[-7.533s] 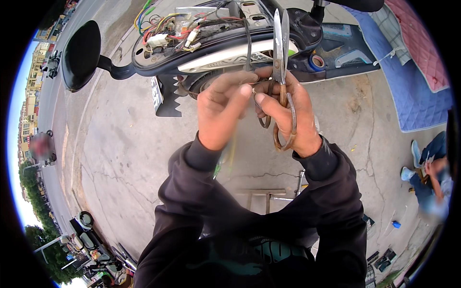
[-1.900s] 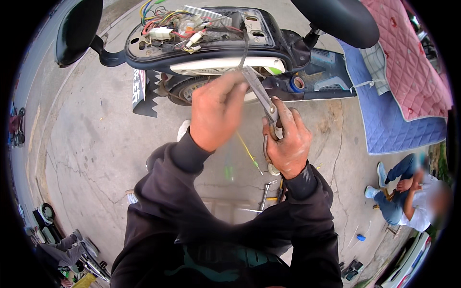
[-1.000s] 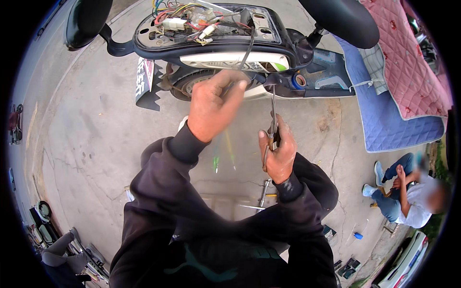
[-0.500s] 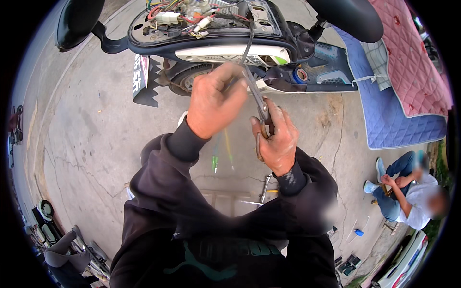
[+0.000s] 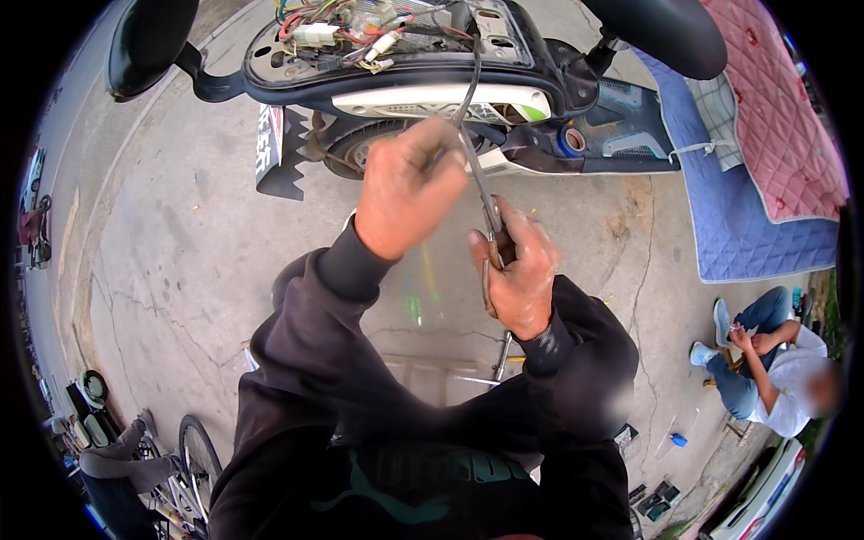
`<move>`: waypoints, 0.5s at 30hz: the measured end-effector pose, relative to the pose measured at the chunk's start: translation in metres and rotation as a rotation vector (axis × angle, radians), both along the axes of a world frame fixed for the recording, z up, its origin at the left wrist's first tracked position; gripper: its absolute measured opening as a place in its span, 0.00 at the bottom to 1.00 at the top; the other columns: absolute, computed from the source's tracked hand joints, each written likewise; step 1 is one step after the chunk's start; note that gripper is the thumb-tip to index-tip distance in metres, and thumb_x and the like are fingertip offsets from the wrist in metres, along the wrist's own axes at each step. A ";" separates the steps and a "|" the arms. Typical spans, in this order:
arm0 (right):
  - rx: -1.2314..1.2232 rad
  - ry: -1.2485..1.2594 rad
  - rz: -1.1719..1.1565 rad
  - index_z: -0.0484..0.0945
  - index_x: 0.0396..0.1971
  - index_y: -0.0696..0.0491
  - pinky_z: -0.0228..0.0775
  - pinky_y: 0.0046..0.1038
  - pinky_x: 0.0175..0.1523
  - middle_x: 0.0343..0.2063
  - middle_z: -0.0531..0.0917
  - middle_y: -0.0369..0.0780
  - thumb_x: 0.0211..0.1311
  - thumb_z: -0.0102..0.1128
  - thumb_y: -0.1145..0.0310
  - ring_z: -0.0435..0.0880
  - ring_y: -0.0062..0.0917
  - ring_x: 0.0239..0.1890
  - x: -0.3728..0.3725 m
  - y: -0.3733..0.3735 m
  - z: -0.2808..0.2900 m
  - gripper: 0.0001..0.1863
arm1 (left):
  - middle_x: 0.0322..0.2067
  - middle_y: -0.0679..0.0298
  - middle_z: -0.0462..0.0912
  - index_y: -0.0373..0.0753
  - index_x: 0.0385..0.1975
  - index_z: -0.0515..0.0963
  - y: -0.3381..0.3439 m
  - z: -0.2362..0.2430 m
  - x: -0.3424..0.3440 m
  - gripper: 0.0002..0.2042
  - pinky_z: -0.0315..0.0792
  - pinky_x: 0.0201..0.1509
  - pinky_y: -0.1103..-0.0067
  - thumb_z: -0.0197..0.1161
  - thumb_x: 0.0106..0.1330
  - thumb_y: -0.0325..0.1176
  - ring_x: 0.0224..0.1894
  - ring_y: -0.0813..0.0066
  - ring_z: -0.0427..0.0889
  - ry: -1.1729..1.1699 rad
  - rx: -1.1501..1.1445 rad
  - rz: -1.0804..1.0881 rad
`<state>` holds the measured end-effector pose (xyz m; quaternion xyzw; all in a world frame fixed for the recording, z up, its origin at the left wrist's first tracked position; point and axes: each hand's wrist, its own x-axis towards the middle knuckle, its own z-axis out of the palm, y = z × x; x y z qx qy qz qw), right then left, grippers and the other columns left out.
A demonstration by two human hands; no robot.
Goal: The person sits on the ground and works on the exposed wiring of an electric scooter. They use a pair of scissors to cut and strip the insulation from several wires, then twist the exposed strands together by hand.
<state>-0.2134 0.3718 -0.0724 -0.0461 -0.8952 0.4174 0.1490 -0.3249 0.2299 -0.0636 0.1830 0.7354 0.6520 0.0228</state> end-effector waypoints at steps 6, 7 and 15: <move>-0.275 -0.094 0.017 0.75 0.54 0.61 0.61 0.18 0.26 0.20 0.70 0.31 0.61 0.66 0.71 0.68 0.13 0.21 0.007 -0.004 -0.009 0.22 | 0.22 0.70 0.75 0.33 0.29 0.75 0.004 0.009 0.003 0.02 0.64 0.30 0.84 0.57 0.61 0.24 0.27 0.88 0.67 -0.060 0.096 -0.055; -0.629 -0.106 -0.090 0.73 0.56 0.62 0.60 0.17 0.25 0.20 0.68 0.30 0.63 0.64 0.68 0.67 0.12 0.21 0.005 0.001 -0.004 0.23 | 0.22 0.72 0.73 0.33 0.29 0.75 -0.002 0.006 0.002 0.02 0.63 0.30 0.85 0.57 0.62 0.24 0.27 0.88 0.65 -0.136 0.174 -0.054; -0.322 -0.127 -0.268 0.77 0.52 0.58 0.69 0.25 0.35 0.22 0.75 0.35 0.62 0.65 0.64 0.70 0.19 0.25 -0.001 0.023 -0.050 0.21 | 0.23 0.76 0.69 0.35 0.33 0.75 -0.013 0.004 0.006 0.03 0.58 0.29 0.86 0.58 0.67 0.27 0.27 0.91 0.62 -0.136 0.214 -0.084</move>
